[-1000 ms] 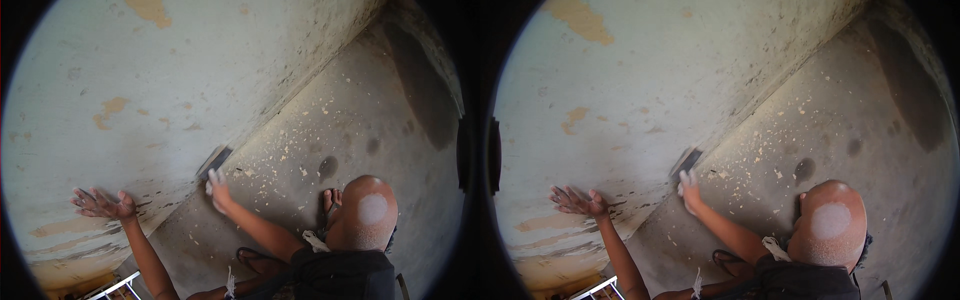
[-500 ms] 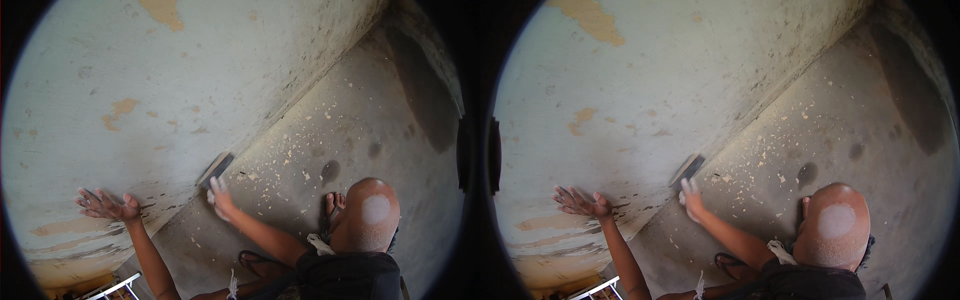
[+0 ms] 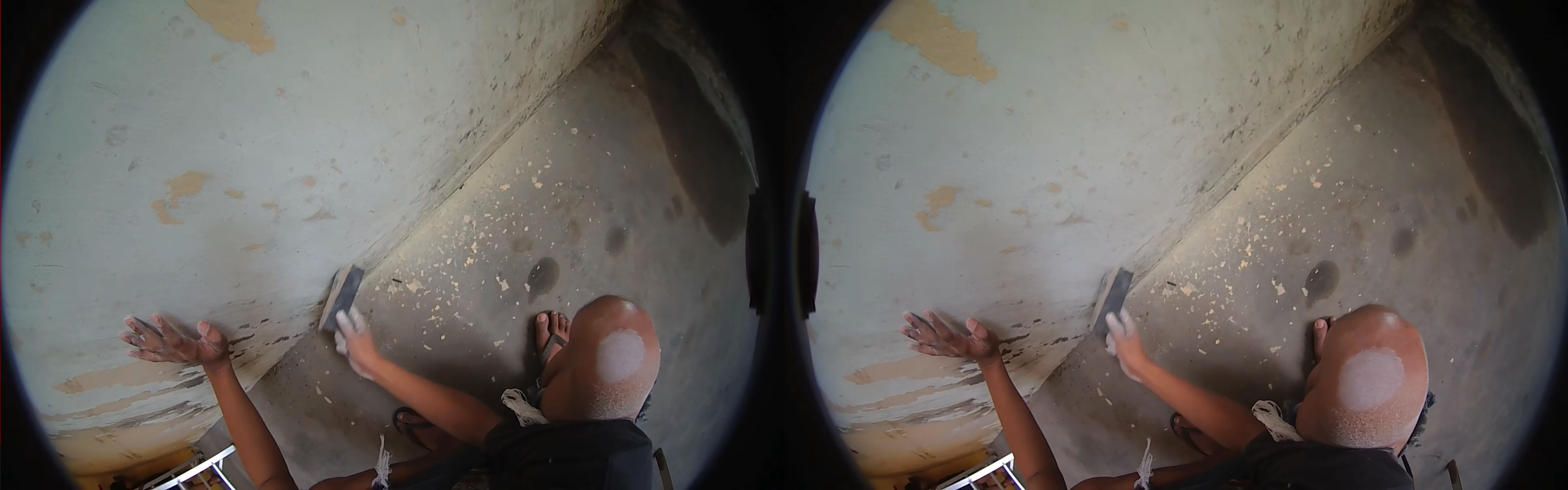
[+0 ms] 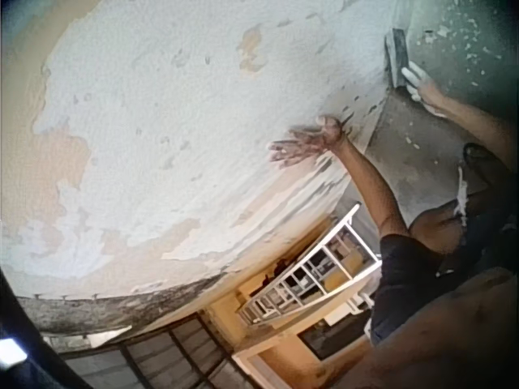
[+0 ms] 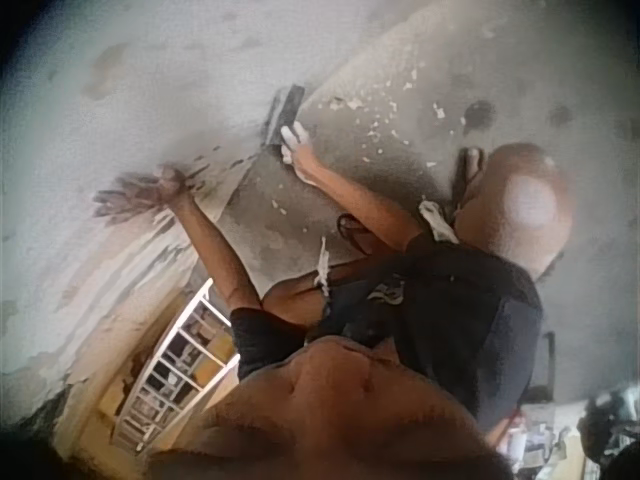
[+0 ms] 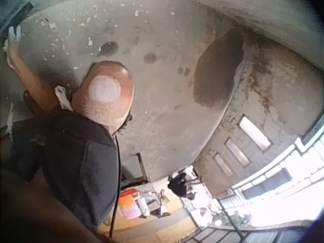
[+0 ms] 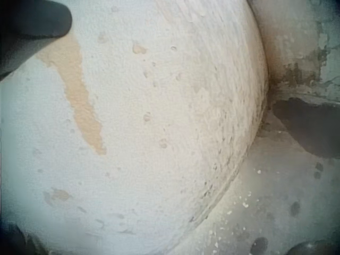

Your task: Sanding an interior wall to remove old paint and prepare the surface.

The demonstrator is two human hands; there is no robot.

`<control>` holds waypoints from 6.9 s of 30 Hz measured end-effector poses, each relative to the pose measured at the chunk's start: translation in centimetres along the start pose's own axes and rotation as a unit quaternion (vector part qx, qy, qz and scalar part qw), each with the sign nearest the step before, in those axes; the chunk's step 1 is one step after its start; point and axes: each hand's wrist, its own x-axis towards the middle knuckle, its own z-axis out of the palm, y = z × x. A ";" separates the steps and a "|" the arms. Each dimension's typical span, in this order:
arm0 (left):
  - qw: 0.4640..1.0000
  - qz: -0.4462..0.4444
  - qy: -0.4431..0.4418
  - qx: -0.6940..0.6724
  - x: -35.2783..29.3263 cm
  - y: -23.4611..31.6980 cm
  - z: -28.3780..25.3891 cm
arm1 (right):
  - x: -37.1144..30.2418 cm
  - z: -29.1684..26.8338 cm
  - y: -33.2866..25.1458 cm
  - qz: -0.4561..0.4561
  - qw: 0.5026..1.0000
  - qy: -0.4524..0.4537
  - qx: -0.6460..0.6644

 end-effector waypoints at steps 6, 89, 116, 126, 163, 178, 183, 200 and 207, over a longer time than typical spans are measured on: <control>1.000 0.001 -0.003 0.025 -0.1 -1.1 -0.2 | 2.5 0.1 -4.5 -0.065 0.995 0.020 0.079; 0.975 0.122 -0.056 -0.176 -2.3 8.3 3.6 | 1.1 2.5 -6.3 -0.033 0.997 0.040 0.060; 0.984 0.094 -0.048 -0.145 -3.1 8.6 4.8 | 1.5 0.4 -6.3 -0.010 0.996 0.036 0.078; 0.984 0.119 -0.035 -0.124 -2.3 8.7 4.3 | 1.3 0.8 -10.5 -0.103 0.992 0.008 0.071; 0.987 0.107 -0.048 -0.108 -1.3 9.7 4.2 | 2.0 -1.5 -12.6 -0.142 0.986 0.074 0.049; 0.987 0.117 -0.050 -0.102 -1.3 9.7 4.4 | 3.5 -1.3 -15.6 -0.141 0.984 0.007 0.108; 0.986 0.117 -0.042 -0.108 -1.5 9.6 4.7 | 1.2 -0.7 -11.8 -0.100 0.993 0.039 0.042; 0.986 0.124 -0.044 -0.103 -1.3 9.4 4.3 | 2.6 -1.1 -16.7 -0.156 0.983 0.029 0.093; 0.987 0.110 -0.043 -0.110 -1.4 9.4 4.3 | 3.5 -1.5 -20.0 -0.202 0.976 0.031 0.081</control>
